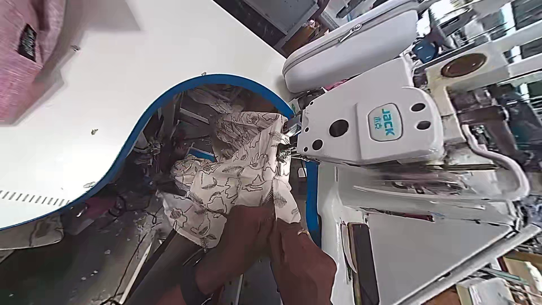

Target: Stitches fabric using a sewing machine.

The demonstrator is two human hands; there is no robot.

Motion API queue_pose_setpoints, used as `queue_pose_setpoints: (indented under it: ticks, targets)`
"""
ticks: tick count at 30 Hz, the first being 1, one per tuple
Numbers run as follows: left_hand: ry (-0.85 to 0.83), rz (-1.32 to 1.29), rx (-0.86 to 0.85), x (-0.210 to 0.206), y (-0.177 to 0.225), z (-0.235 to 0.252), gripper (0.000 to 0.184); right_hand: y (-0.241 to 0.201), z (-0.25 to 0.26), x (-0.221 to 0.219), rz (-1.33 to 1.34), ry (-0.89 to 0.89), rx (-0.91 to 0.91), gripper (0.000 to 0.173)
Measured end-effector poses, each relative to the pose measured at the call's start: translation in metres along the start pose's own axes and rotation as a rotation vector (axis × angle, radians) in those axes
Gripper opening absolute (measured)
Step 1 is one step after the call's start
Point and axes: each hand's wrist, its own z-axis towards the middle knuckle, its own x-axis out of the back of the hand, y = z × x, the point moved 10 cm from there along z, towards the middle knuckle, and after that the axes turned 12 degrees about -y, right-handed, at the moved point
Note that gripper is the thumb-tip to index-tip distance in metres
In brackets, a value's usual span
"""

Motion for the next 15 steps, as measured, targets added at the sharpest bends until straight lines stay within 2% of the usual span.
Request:
queue_pose_setpoints:
  ticks: [2,5,8,10,12,13,14,15]
  targets:
    - [0.023,-0.102,0.028,0.001,-0.012,0.009,0.025,-0.002,0.011,-0.005,-0.028,0.031,0.025,0.019]
    - [0.086,-0.154,0.024,0.005,-0.016,0.016,0.029,0.007,0.018,-0.014,0.029,0.008,-0.054,0.016]
    - [0.114,0.030,0.040,0.009,0.003,-0.003,0.031,0.028,0.000,-0.029,0.119,-0.118,-0.186,0.017]
    - [0.113,0.117,0.052,0.008,0.006,-0.024,0.030,0.052,-0.023,-0.052,0.176,-0.352,-0.292,0.015]
    - [0.126,0.172,0.021,0.009,0.004,-0.035,0.028,0.086,-0.049,-0.097,0.281,-0.757,-0.443,0.014]
    - [0.141,0.202,-0.003,0.011,0.005,-0.033,0.027,0.103,-0.058,-0.120,0.400,-0.868,-0.464,0.015]
    - [0.154,0.234,-0.022,0.011,0.008,-0.032,0.027,0.119,-0.066,-0.132,0.580,-0.839,-0.450,0.014]
    - [0.158,0.270,-0.027,0.010,0.011,-0.032,0.026,0.133,-0.071,-0.131,0.814,-0.674,-0.432,0.011]
